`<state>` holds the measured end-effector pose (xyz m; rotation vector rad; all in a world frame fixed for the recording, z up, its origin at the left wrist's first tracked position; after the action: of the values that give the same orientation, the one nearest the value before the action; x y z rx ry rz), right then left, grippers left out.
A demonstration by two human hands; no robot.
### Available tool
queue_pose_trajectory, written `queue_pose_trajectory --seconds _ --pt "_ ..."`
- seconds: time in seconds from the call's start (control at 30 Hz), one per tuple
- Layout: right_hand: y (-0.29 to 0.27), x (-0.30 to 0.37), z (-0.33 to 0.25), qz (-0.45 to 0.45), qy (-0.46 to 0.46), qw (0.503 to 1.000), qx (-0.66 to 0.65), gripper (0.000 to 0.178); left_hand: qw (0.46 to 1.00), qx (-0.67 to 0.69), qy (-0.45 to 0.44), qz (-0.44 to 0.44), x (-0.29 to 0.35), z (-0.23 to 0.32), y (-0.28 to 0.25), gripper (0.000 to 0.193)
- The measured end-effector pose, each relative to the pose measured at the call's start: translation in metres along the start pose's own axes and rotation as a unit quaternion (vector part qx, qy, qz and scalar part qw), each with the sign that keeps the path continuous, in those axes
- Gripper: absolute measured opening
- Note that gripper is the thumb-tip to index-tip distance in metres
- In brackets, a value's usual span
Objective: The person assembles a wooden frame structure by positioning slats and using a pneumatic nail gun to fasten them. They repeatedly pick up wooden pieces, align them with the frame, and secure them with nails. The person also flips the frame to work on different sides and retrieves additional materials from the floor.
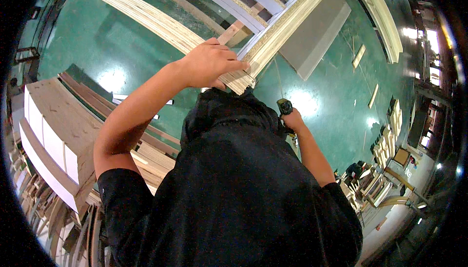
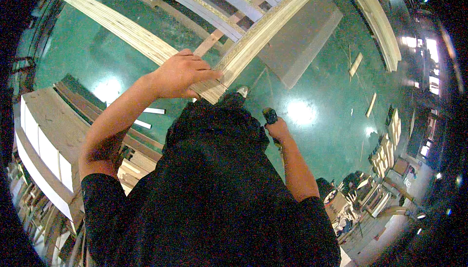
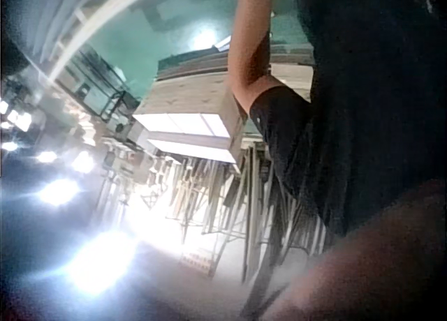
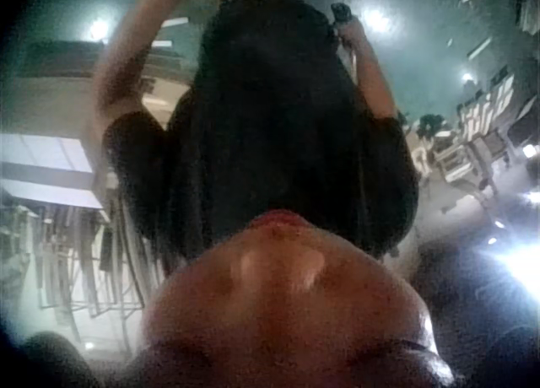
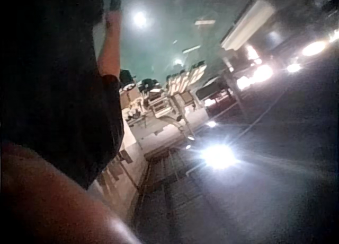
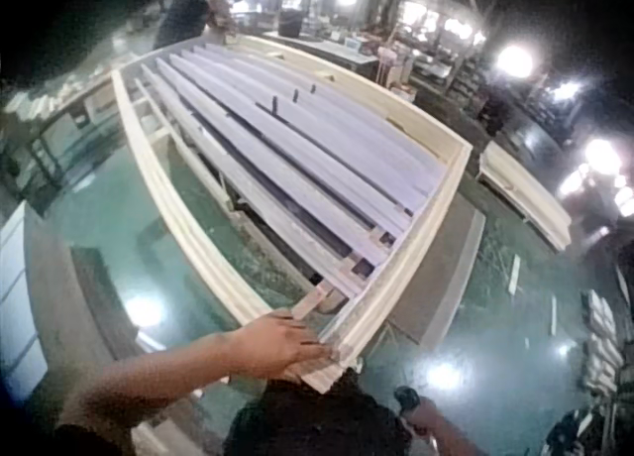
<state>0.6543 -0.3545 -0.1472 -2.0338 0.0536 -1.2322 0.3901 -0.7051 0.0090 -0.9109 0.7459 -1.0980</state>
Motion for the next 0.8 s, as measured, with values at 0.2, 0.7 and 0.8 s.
queue_pose_trajectory --seconds 0.2,0.7,0.8 --pt "0.002 -0.003 0.0 -0.013 0.006 1.0 -0.001 0.034 1.0 -0.006 -0.004 0.017 -0.002 -0.001 0.005 0.087" --pt "0.004 -0.018 0.006 0.007 -0.018 0.999 0.03 0.038 0.998 0.033 0.011 0.044 -0.021 -0.002 -0.017 0.081" --pt "-0.012 0.002 -0.023 0.016 -0.056 0.998 0.016 0.041 0.998 0.042 0.034 0.013 -0.025 -0.009 -0.009 0.088"
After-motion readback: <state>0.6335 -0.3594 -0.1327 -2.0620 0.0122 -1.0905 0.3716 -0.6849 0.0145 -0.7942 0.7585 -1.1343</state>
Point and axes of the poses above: each hand's wrist, its own x-axis away from the middle knuckle, its own y-axis out of the palm, z = x × y, the point moved 3 cm from there along -x, towards the middle knuckle, and after that the axes turned 2 degrees about -y, right-handed, at the moved point
